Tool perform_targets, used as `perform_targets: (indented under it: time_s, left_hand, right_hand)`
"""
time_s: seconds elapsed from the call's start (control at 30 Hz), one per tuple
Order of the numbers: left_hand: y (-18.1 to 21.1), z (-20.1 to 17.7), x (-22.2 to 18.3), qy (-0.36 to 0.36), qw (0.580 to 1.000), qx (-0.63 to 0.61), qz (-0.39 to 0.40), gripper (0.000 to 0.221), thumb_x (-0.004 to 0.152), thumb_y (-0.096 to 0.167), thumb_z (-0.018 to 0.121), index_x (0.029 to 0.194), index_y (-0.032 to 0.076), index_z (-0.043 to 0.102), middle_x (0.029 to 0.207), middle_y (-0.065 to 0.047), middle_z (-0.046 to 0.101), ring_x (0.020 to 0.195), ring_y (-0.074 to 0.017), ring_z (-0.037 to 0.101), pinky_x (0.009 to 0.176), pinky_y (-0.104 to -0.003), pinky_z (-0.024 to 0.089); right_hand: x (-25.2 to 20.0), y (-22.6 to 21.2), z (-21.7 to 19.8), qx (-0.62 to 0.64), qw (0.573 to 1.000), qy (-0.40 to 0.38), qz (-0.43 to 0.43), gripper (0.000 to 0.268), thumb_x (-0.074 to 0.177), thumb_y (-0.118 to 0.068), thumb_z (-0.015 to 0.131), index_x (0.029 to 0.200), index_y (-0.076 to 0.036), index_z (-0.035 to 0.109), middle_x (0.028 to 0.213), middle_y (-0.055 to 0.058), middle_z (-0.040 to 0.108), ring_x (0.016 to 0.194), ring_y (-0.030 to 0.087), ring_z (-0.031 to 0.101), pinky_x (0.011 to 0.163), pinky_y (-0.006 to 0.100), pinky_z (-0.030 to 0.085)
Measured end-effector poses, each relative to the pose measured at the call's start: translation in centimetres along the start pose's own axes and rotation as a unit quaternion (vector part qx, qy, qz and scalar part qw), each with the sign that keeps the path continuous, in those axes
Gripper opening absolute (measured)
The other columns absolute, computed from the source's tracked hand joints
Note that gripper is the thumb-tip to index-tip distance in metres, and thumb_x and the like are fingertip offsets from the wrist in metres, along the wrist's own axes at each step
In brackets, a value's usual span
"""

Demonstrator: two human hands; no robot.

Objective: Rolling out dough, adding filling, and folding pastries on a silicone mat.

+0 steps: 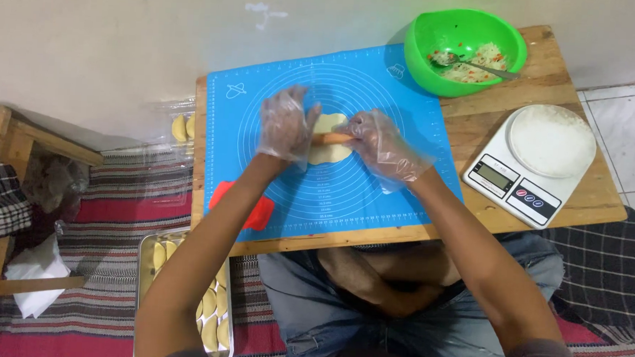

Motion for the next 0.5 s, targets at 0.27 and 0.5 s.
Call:
perform_targets:
  time_s: [0.27,0.5]
  left_hand:
    - [4.1,-3.6,-0.6,-0.215,0.965,0.138,-0.068,0.074,0.107,0.067,0.016,0.162,0.021,0.037,0.172,-0.006,0.025,0.158,-0.0378,0.018,0.119,-0.076,-0.001]
    - [-0.2,1.0,1.7,-0.105,0.99,0.092,-0.019,0.076,0.103,0.072,0.015,0.16,0.027,0.037,0.171,-0.005,0.02,0.157,-0.0334,0.007,0.115,-0.075,-0.011]
  right_hand:
    - [1.6,3.3,2.7,-0.155,0.973,-0.049,0.167,0.031,0.098,-0.044,0.06,0.098,-0.013,0.062,0.097,0.01,0.055,0.093,0.035,0.059,0.076,0.047,0.051]
    - [4.9,3.0,4.7,-0.295,0.916,-0.102,0.254,0.056,0.113,-0.053,0.031,0.106,-0.007,0.061,0.106,0.019,0.055,0.094,0.033,0.052,0.08,0.05,0.044]
Point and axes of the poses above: each hand's wrist, its own x-axis towards the middle knuckle, its own z-axis out of the palm, y = z × x, the point moved 2 cm from there along x, towards the middle knuckle
